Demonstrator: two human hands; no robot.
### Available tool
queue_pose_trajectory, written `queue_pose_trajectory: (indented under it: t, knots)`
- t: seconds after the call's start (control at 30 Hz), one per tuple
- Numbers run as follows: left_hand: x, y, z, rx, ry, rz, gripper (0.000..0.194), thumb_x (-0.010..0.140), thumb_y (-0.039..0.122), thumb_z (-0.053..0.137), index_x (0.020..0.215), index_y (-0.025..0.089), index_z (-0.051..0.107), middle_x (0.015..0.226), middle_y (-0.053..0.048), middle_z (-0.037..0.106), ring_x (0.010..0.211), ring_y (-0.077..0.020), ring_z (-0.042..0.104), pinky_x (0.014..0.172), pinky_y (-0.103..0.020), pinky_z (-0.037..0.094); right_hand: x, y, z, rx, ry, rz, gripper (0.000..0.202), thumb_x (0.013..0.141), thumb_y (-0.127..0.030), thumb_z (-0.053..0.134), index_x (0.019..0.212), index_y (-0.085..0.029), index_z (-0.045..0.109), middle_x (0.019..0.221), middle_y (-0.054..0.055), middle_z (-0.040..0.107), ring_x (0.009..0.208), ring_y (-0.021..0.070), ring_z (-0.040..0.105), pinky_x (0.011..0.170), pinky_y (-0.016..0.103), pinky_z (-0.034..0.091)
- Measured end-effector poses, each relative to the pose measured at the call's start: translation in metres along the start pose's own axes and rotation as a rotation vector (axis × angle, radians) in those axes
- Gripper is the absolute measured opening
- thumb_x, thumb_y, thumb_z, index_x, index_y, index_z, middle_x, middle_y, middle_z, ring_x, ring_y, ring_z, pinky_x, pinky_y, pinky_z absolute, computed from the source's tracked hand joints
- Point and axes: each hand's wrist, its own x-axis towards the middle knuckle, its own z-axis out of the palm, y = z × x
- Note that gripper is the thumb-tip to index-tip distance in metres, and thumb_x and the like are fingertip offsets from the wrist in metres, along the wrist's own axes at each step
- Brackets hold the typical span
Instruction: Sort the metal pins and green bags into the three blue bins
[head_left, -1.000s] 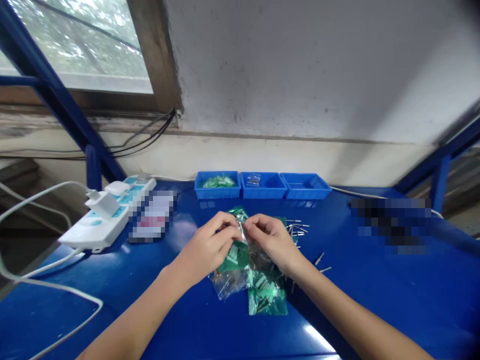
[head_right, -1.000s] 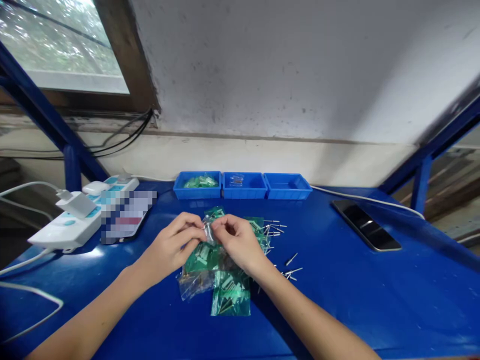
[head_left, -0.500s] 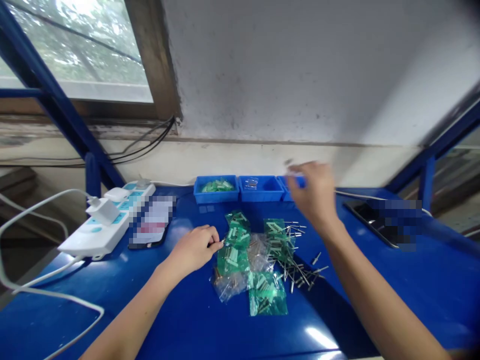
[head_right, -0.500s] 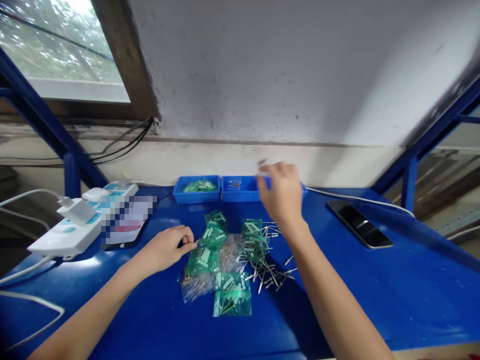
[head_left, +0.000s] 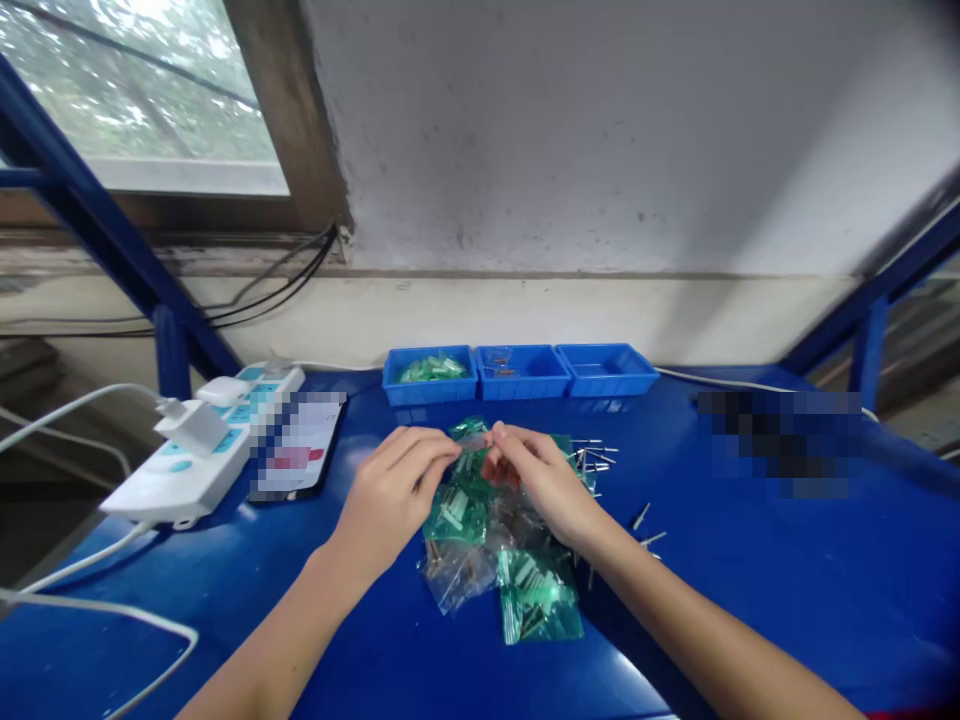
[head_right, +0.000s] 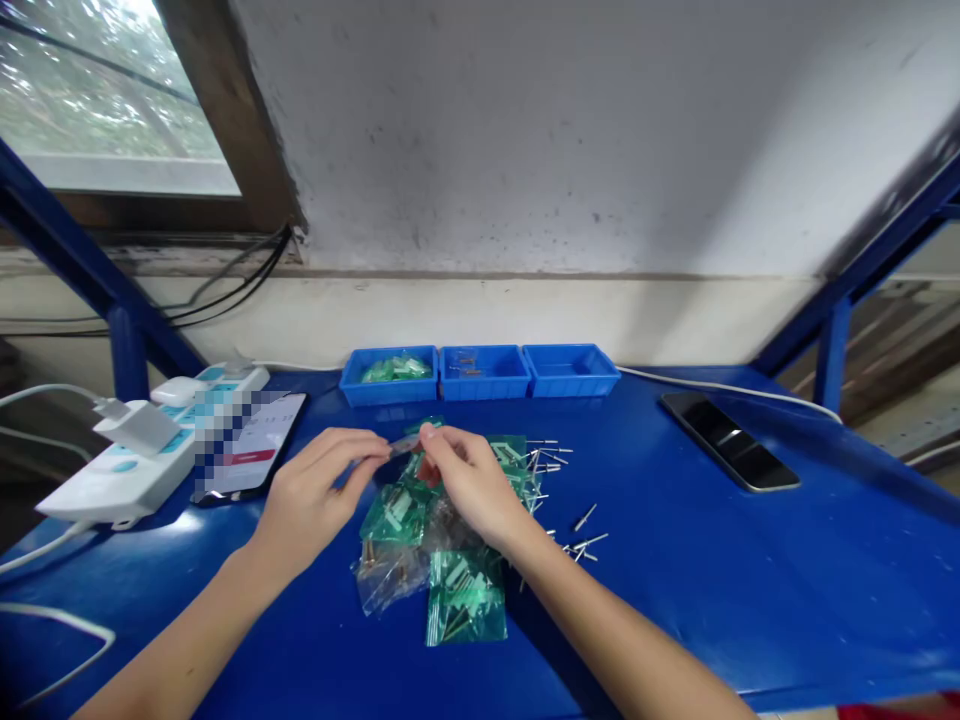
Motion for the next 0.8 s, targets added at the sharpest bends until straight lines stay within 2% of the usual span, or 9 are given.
queue_pose_trajectory:
  t: [0.13,0.23,0.3,0.4,0.47,0.53,0.63,0.7,0.8]
  knots:
    - [-0.002,0.005,0.003,-0.068,-0.067,0.101,0.019,0.086,0.005,0.049,0.089,0.020,0.061,0.100,-0.003,0.061,0.094,-0.0155,0.056,0.079,-0.029,0.047,0.003,0.000,-0.002,0.163,-0.044,0.139,0.023,0.075,-0.040,0.061,0.068,-0.018,0.057,0.062,-0.001,0.056,0.055,0.0097,0.048,0.051,0.024,0.031]
    - [-0.004,0.000,0.006,-0.033,-0.096,-0.001,0.016,0.087,0.012,0.050,0.095,0.022,0.061,0.105,-0.005,0.059,0.099,-0.0183,0.054,0.083,-0.034,0.047,0.006,-0.011,-0.016,0.115,0.123,0.052,0.017,0.072,-0.034,0.062,0.070,-0.017,0.060,0.061,-0.001,0.056,0.054,0.0095,0.047,0.051,0.024,0.033]
    - [-0.006,-0.008,0.010,0.040,-0.148,-0.158,0.014,0.087,0.018,0.051,0.098,0.021,0.060,0.100,-0.005,0.060,0.096,-0.0200,0.055,0.083,-0.036,0.047,0.005,-0.026,-0.034,0.016,0.445,-0.200,0.015,0.073,-0.033,0.062,0.074,-0.018,0.061,0.062,-0.001,0.055,0.054,0.0098,0.047,0.052,0.025,0.035]
    - [-0.010,-0.022,0.017,0.170,-0.328,-0.378,0.012,0.084,0.020,0.052,0.091,0.020,0.062,0.084,-0.003,0.062,0.085,-0.0216,0.056,0.076,-0.037,0.047,0.002,-0.055,-0.069,-0.273,1.112,-0.674,0.015,0.080,-0.035,0.058,0.082,-0.020,0.061,0.069,0.001,0.055,0.058,0.0112,0.046,0.056,0.028,0.036]
    - [-0.012,-0.027,0.020,0.189,-0.428,-0.475,0.012,0.082,0.024,0.054,0.089,0.021,0.063,0.081,-0.003,0.061,0.083,-0.0220,0.057,0.072,-0.036,0.046,0.003,-0.067,-0.090,-0.550,1.372,-0.863,0.016,0.085,-0.033,0.054,0.088,-0.019,0.062,0.072,0.003,0.055,0.061,0.0130,0.048,0.060,0.030,0.036]
    - [-0.011,-0.027,0.023,0.157,-0.470,-0.536,0.016,0.081,0.030,0.054,0.092,0.022,0.063,0.084,-0.003,0.061,0.085,-0.0223,0.058,0.070,-0.034,0.045,0.011,-0.066,-0.101,-0.883,1.297,-0.850,0.019,0.087,-0.029,0.048,0.088,-0.019,0.064,0.070,0.005,0.057,0.064,0.0156,0.051,0.062,0.032,0.037]
    - [-0.008,-0.018,0.025,0.128,-0.487,-0.567,0.025,0.080,0.040,0.054,0.094,0.023,0.064,0.088,-0.004,0.061,0.088,-0.0244,0.058,0.069,-0.034,0.044,0.026,-0.041,-0.096,-1.283,0.686,-0.516,0.022,0.085,-0.030,0.048,0.093,-0.019,0.066,0.072,0.007,0.063,0.065,0.0192,0.055,0.059,0.032,0.036]
    - [-0.005,-0.011,0.028,0.138,-0.485,-0.581,0.026,0.078,0.042,0.055,0.092,0.023,0.065,0.088,-0.005,0.061,0.089,-0.0256,0.058,0.070,-0.035,0.044,0.031,-0.018,-0.084,-1.323,0.403,-0.323,0.027,0.083,-0.035,0.051,0.102,-0.021,0.065,0.076,0.007,0.066,0.065,0.0199,0.058,0.057,0.030,0.037]
    - [0.001,-0.005,0.034,0.151,-0.515,-0.610,0.019,0.078,0.038,0.057,0.084,0.022,0.066,0.085,-0.004,0.064,0.087,-0.0260,0.059,0.071,-0.035,0.043,0.024,0.010,-0.062,-1.226,0.259,-0.278,0.030,0.086,-0.037,0.048,0.106,-0.020,0.063,0.089,0.009,0.068,0.072,0.0203,0.060,0.058,0.030,0.038]
